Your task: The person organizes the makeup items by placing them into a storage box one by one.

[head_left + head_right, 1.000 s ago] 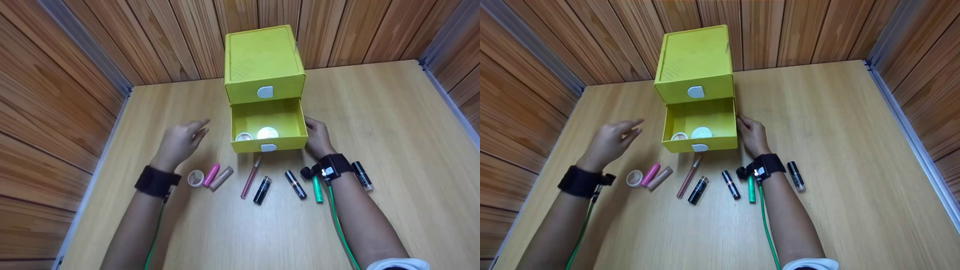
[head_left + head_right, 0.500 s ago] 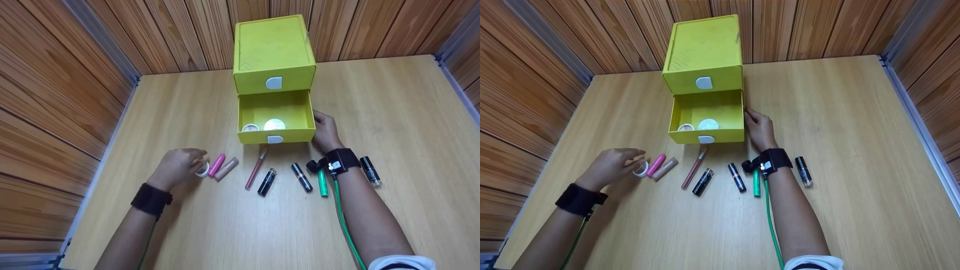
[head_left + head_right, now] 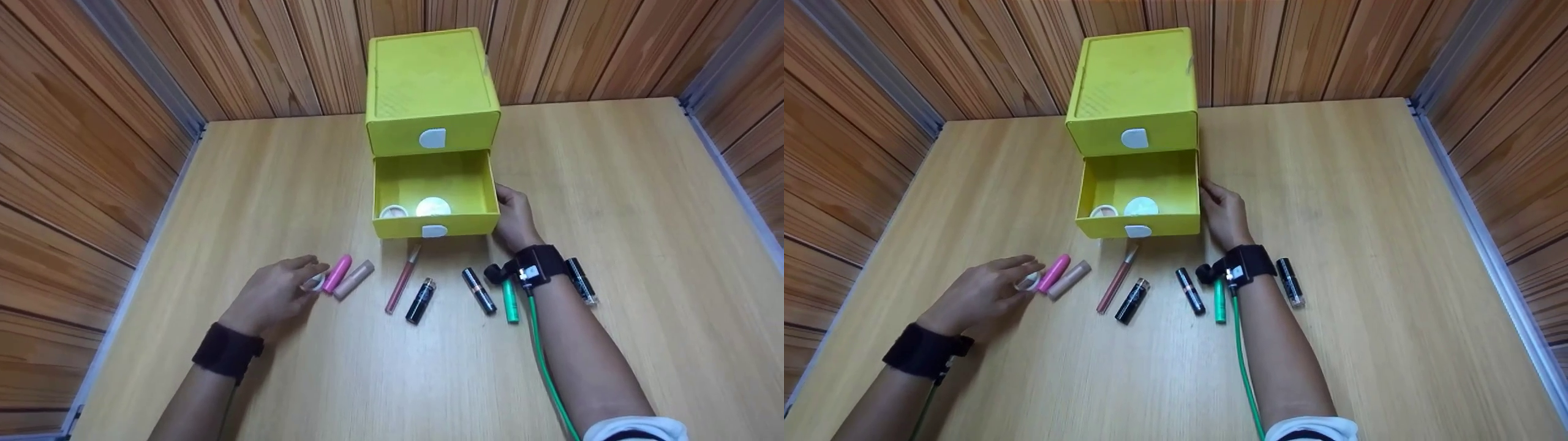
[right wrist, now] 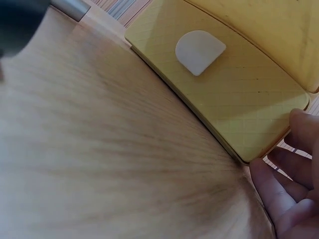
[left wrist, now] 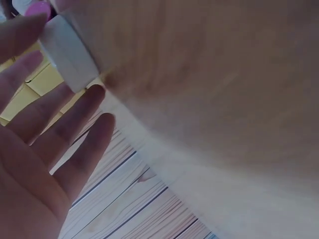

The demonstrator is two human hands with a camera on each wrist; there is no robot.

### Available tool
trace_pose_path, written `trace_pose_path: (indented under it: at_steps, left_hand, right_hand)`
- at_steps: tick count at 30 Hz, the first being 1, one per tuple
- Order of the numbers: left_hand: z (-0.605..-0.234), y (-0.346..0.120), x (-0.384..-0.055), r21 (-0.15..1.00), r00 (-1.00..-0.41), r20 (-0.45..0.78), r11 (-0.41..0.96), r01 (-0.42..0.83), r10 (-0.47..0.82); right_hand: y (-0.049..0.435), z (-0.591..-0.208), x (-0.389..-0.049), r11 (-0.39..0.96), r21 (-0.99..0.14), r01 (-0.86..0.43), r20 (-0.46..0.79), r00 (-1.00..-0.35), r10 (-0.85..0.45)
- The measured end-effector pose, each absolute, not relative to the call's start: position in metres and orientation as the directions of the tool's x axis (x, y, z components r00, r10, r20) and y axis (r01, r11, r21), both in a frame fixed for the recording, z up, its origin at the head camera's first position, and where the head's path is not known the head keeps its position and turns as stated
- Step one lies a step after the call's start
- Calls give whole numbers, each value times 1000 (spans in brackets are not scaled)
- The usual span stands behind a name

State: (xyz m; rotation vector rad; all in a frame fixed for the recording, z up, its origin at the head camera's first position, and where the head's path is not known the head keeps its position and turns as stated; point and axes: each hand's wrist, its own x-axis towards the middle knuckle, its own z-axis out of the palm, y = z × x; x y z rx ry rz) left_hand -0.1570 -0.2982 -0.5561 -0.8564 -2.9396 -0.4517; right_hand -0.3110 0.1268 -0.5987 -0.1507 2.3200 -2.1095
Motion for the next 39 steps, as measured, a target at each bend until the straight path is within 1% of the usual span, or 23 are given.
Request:
trace_pose_path:
  at_steps: [5,10,16,20,23,27,33,39]
  left_hand:
    - [-557,-303,-155,278,-854,145,808,519,499]
    - [-549,-309,-159,298,-843,198,789,538,500]
    - [-529,-309,-168,242,-806,283,775,584,520]
    - [-513,-306,-172,228,-775,336,753,618,535]
    - [-502,-302,-175,230,-759,365,738,635,539]
    - [-490,-293,-178,246,-754,380,727,641,536]
    - [-474,-276,-187,250,-740,391,711,658,547]
    - [-463,-256,-201,195,-686,422,680,707,592]
  right_hand:
    - [125,-602,-311,102,-990,-97,89,-993,-81]
    - [127,-601,-311,133,-984,-119,108,-990,-85]
    - [129,-602,-312,119,-987,-104,95,-992,-82]
    - [128,-601,-312,100,-989,-108,99,-991,-88]
    - [124,-589,-305,102,-989,-104,94,-990,-101]
    - [121,-573,-296,123,-987,-99,85,-989,-118]
    - [120,-572,-297,115,-990,-80,66,-991,-115]
    - [120,-572,-296,128,-988,-90,75,-991,-115]
